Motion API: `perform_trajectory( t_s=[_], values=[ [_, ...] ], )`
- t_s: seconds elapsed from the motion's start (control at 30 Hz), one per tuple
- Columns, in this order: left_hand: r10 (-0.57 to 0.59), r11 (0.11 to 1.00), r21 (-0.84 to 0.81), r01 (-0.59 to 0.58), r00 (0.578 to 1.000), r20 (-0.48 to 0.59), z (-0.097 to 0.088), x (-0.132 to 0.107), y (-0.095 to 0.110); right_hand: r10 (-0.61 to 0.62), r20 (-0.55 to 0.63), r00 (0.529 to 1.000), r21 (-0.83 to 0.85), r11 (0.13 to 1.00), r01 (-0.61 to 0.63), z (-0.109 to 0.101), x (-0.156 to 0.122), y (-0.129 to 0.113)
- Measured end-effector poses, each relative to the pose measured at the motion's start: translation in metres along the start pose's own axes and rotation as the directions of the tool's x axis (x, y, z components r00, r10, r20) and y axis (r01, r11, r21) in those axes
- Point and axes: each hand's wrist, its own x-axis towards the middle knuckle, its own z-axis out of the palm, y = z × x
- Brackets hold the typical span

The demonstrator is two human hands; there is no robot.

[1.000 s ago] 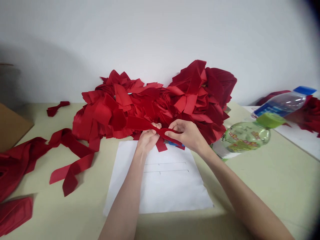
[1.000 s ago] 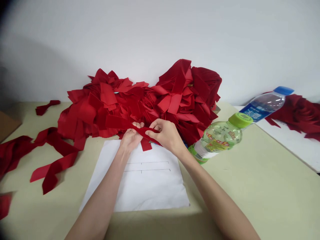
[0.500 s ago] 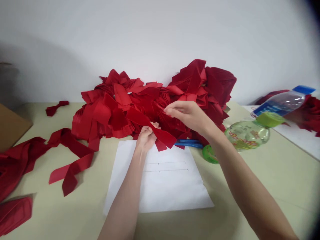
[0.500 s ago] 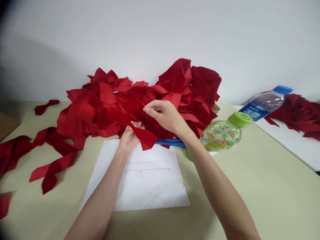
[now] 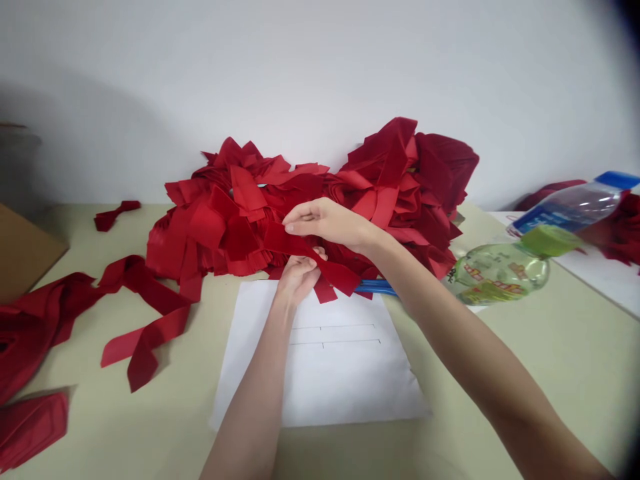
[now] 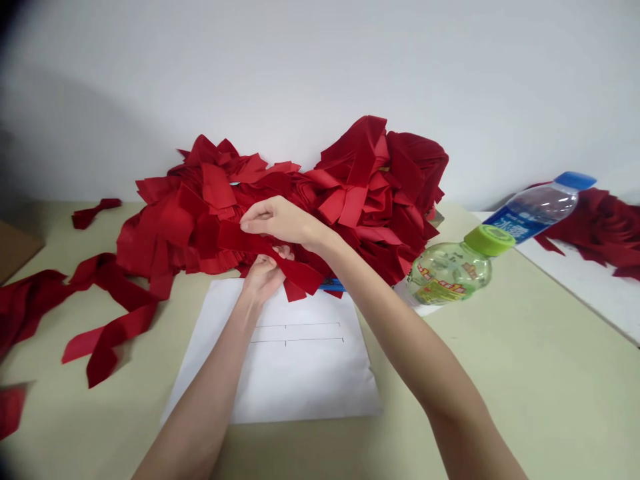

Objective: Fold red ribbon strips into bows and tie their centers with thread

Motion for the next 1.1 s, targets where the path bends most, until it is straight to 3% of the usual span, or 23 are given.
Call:
perform_trajectory(
  t_s=[0.17,0.3,0.43,0.57,0.67,0.9,1.1],
  values=[
    [0.012,1.000,-0.016,-0.013,0.999,-0.047,0.003,-0.002,0.002,-0.026,-0.069,0.997,0.049,0.998,0.029,-0.003,-0.001,-0.007],
    [0.031,0.999,-0.039,-0.034,0.996,-0.079,0.004,-0.001,0.004,-0.102,-0.175,0.979,-0.065,0.994,0.092,-0.008,-0.007,0.006],
    [0.058,0.995,-0.069,-0.066,0.993,-0.104,0.004,0.002,0.004,-0.250,-0.262,0.932,-0.276,0.945,0.176,0.000,-0.031,0.021],
    [0.066,0.993,-0.084,-0.079,0.986,-0.152,0.004,0.002,0.004,-0.333,-0.243,0.911,-0.579,0.803,0.139,0.017,-0.053,0.026],
    [0.057,0.994,-0.085,-0.074,0.981,-0.185,0.004,0.000,0.004,-0.374,-0.250,0.893,-0.708,0.700,0.095,0.025,-0.056,0.029],
    [0.024,0.996,-0.082,-0.044,0.974,-0.226,0.004,-0.001,0.004,-0.429,-0.176,0.886,-0.841,0.534,0.091,0.024,-0.051,0.035],
    [-0.024,0.997,-0.083,0.005,0.970,-0.240,0.005,-0.002,0.005,-0.472,-0.115,0.874,-0.868,0.475,0.142,0.024,-0.050,0.032]
  ],
)
